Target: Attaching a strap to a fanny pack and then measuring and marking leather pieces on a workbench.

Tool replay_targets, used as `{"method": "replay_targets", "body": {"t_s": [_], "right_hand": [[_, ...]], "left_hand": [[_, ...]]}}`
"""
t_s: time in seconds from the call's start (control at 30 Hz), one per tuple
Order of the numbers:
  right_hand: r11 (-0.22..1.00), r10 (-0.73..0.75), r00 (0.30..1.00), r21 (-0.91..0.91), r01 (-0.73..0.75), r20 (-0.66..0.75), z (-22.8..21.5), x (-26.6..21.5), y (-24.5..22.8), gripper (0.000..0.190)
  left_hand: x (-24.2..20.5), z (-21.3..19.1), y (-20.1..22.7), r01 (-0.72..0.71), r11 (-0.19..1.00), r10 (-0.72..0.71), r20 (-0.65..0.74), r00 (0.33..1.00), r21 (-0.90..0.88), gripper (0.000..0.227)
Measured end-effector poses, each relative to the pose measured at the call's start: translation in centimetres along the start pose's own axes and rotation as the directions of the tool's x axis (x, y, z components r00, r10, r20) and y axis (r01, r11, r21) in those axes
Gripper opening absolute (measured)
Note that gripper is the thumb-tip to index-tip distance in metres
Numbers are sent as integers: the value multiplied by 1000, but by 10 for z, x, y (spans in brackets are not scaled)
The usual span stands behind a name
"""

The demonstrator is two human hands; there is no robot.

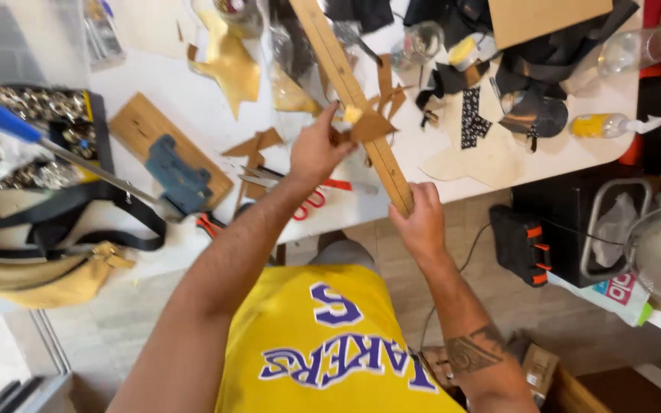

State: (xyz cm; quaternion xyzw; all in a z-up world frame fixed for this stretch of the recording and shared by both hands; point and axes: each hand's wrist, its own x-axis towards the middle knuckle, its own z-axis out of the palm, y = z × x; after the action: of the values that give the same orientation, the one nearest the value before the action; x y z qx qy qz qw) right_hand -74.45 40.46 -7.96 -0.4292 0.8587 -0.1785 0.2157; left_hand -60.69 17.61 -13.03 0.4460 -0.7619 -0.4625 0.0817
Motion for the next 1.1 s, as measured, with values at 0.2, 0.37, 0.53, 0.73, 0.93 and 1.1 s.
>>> {"method": "replay_targets", "body": {"t_s": [0.2, 0.37, 0.53, 0.73, 0.93, 1.1], "right_hand": [[996, 56, 995, 62, -61, 80, -45, 7, 8, 45], [997, 1, 996, -79, 6, 85, -54, 1, 39, 56], [998, -8, 986, -54, 17, 165, -78, -8, 47, 54], [976, 134, 945, 124, -178, 299, -117, -17, 46, 54], [980, 104, 969, 145, -138, 222, -121, -53, 78, 50], [944, 257, 929, 137, -300, 266, -85, -113, 119, 52]], "left_hand": [[31, -6, 44, -267, 960, 278, -213, 937, 79, 13], [91, -34, 117, -428, 864, 489, -238, 839, 266, 24], [109, -52, 184, -522, 804, 531, 50, 846, 285, 62], [56, -80, 101, -517, 855, 351, -772, 530, 34, 10], [7, -53, -87, 150, 986, -142, -837, 529, -73, 23], [18, -52, -133, 447, 864, -488, -610, 625, -233, 47]]}}
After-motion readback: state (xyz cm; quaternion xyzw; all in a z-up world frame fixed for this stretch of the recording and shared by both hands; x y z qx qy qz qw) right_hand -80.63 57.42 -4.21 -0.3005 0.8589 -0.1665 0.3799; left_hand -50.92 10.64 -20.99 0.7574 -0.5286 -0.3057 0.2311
